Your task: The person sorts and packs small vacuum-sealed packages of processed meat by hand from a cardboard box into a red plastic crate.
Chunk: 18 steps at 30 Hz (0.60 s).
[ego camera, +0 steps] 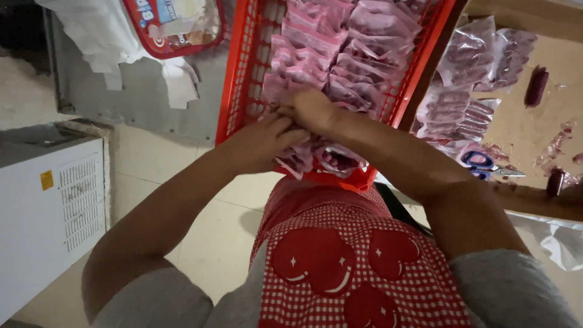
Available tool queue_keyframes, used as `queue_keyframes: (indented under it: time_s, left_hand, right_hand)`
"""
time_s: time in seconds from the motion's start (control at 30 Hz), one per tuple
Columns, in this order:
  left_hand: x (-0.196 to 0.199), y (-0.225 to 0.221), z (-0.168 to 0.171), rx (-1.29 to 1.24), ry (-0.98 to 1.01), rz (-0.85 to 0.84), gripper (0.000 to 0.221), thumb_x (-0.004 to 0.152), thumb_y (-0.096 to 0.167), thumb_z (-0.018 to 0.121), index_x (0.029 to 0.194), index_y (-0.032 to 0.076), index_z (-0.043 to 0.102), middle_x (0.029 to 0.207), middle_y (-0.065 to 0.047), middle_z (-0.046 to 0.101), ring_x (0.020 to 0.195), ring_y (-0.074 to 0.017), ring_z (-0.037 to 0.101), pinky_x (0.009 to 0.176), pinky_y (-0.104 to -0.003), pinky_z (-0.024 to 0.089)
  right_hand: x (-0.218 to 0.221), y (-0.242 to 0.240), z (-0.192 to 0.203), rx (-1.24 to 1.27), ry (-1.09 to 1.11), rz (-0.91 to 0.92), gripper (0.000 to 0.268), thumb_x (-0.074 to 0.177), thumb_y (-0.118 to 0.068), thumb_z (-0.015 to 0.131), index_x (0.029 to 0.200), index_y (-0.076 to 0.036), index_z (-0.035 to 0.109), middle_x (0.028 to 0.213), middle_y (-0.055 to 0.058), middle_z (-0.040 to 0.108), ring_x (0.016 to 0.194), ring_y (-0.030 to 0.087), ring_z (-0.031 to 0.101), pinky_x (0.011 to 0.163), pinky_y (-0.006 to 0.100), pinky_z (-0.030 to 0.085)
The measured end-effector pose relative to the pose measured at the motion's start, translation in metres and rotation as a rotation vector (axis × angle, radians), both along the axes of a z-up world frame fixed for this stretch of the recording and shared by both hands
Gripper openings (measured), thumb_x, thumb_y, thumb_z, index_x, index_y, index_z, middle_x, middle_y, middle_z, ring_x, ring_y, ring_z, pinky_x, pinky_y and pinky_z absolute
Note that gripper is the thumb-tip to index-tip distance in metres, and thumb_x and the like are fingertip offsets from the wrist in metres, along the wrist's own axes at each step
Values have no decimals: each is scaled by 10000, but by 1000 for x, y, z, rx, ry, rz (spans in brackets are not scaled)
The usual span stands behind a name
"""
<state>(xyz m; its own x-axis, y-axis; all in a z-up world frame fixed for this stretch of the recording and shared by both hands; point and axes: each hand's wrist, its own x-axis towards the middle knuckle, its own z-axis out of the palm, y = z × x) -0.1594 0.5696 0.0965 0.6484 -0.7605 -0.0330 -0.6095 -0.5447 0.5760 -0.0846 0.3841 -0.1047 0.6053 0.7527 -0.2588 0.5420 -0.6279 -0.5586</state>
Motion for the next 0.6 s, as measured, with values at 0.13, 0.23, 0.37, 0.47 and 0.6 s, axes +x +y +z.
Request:
queue_keyframes:
  time_s: [0.13, 0.23, 0.37, 0.47, 0.6]
  left_hand:
    - [14, -9, -31, 118, 277, -21, 892, 648, 141, 804, 1462, 158, 440, 1424, -232, 462, 1293, -546, 454, 971, -572, 526]
    - [24, -8, -44, 143, 364, 10, 883, 650, 182, 808, 1456, 142, 451, 1434, -242, 461, 1306, -540, 455, 1025, -571, 494]
    - [25, -5, -42, 216, 366, 51, 949, 668, 200, 815, 1510, 239, 379, 1439, -182, 458, 1291, -502, 484, 1062, -557, 471]
    - [25, -10, -31, 158, 453, 94, 907, 701, 219, 794, 1512, 229, 388, 1451, -199, 466, 1331, -514, 460, 1105, -561, 417]
    - [20, -1, -8, -166, 652, 215, 822, 738, 358, 789, 1476, 147, 497, 1485, -269, 448, 1397, -545, 380, 1171, -559, 315]
  right_hand:
    - [12, -16, 133, 148, 222, 20, 281, 997, -349, 524, 1206, -197, 636, 1169, 82, 683, 1146, 325, 635, 946, 472, 501]
    - [16, -25, 202, 213, 457, -57, 402, 997, -160, 494, 1390, -101, 552, 1309, 255, 637, 1229, 491, 578, 1037, 586, 463]
    - [4, -57, 159, 376, 465, -350, 382, 944, -102, 598, 1318, -160, 654, 1163, 146, 725, 1140, 389, 669, 976, 461, 524]
    - [2, -75, 239, 613, 410, -447, 316, 1018, -104, 616, 1326, -146, 677, 989, 154, 684, 999, 304, 698, 892, 422, 552]
    - [-9, -127, 237, 631, 587, -795, 261, 1054, -151, 619, 1308, -158, 677, 995, 133, 712, 907, 218, 714, 764, 348, 608]
